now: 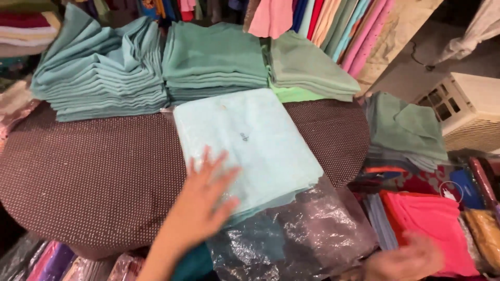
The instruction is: The person wraps a folded light blue garment in a clear plastic bag, seals it with tape, and places it aside. They then pick up a green garment, fold it neatly on the table, and prepare it for wrapping.
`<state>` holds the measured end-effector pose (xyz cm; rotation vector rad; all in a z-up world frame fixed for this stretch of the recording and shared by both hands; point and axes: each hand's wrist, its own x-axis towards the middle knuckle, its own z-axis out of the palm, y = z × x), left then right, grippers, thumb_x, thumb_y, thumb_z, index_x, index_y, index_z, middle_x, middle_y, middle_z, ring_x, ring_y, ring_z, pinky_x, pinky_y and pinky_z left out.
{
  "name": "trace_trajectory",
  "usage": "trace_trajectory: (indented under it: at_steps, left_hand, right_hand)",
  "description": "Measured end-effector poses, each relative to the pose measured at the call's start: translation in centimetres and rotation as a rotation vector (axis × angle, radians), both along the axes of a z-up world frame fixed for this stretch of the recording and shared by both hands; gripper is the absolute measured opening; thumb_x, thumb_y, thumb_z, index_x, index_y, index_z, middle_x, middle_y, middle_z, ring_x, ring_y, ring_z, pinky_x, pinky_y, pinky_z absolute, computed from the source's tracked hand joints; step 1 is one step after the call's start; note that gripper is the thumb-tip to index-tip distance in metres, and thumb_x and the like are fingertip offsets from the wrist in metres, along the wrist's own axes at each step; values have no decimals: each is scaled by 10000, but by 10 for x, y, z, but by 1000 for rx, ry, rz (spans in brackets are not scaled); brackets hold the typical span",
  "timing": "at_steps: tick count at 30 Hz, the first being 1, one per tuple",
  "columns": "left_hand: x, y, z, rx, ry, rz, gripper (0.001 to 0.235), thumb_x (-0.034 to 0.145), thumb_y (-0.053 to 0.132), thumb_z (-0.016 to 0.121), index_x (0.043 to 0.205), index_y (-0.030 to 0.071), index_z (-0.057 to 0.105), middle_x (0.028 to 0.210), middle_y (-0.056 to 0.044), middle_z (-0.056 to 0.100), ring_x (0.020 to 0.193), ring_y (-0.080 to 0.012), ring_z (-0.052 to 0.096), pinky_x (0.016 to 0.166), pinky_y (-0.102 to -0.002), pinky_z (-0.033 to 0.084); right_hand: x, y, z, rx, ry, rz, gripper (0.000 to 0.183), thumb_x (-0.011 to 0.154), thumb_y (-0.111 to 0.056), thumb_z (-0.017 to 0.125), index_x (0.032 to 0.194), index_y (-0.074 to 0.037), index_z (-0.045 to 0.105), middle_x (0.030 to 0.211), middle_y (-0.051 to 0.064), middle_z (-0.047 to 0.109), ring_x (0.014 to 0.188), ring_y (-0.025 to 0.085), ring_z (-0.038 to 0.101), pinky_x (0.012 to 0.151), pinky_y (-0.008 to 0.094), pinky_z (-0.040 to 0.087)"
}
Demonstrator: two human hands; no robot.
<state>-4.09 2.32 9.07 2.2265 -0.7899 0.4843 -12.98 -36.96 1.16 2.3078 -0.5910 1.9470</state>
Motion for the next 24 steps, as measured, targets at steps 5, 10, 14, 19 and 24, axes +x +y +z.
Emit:
trace_trajectory:
  at_steps: [5, 10, 14, 19, 24]
  left_hand:
    - [-26, -27, -20, 414, -222, -58, 683, 1007, 470, 543, 1578, 130, 385, 1661, -119, 332, 1527, -350, 276, 1210, -584, 164]
    - [-33, -20, -30, 455, -251, -24, 652, 1049, 458, 473, 1610, 154, 342, 1686, -83, 300, 1543, -306, 277, 1220, -540, 186]
    - [-42, -8, -41, 383, -204, -69, 566, 1082, 385, 408, 1589, 135, 391, 1685, -71, 319, 1556, -270, 273, 1236, -506, 162]
    - [-68, 31, -86, 206, -47, -164, 471, 1093, 202, 370, 1531, 50, 451, 1651, -123, 355, 1543, -319, 298, 1244, -528, 189]
    - [-80, 65, -136, 327, -150, -8, 910, 922, 801, 269, 1610, 209, 339, 1699, -155, 249, 1591, -338, 200, 1242, -603, 135]
  right_hand:
    - [67, -19, 57, 322, -27, 955, 247, 1077, -18, 414, 1073, 126, 614, 1149, 280, 649, 1162, 407, 600, 1095, 500, 480]
    - [99, 49, 58, -137, 658, 1013, 466, 1021, -397, 527, 1441, -197, 549, 1580, 118, 431, 1525, 371, 356, 1222, 518, 326]
    - [98, 47, 1, -273, 799, 1007, 566, 998, -323, 617, 1538, -270, 454, 1710, 94, 280, 1603, 380, 232, 1220, 592, 288]
    - [70, 8, -42, 120, 900, 954, 497, 1004, -168, 508, 1490, -273, 507, 1687, 54, 344, 1561, 320, 317, 1126, 541, 409]
    - [61, -41, -35, 59, 593, 810, 439, 1017, -36, 537, 1455, -4, 545, 1501, 182, 570, 1372, 340, 530, 1185, 444, 398]
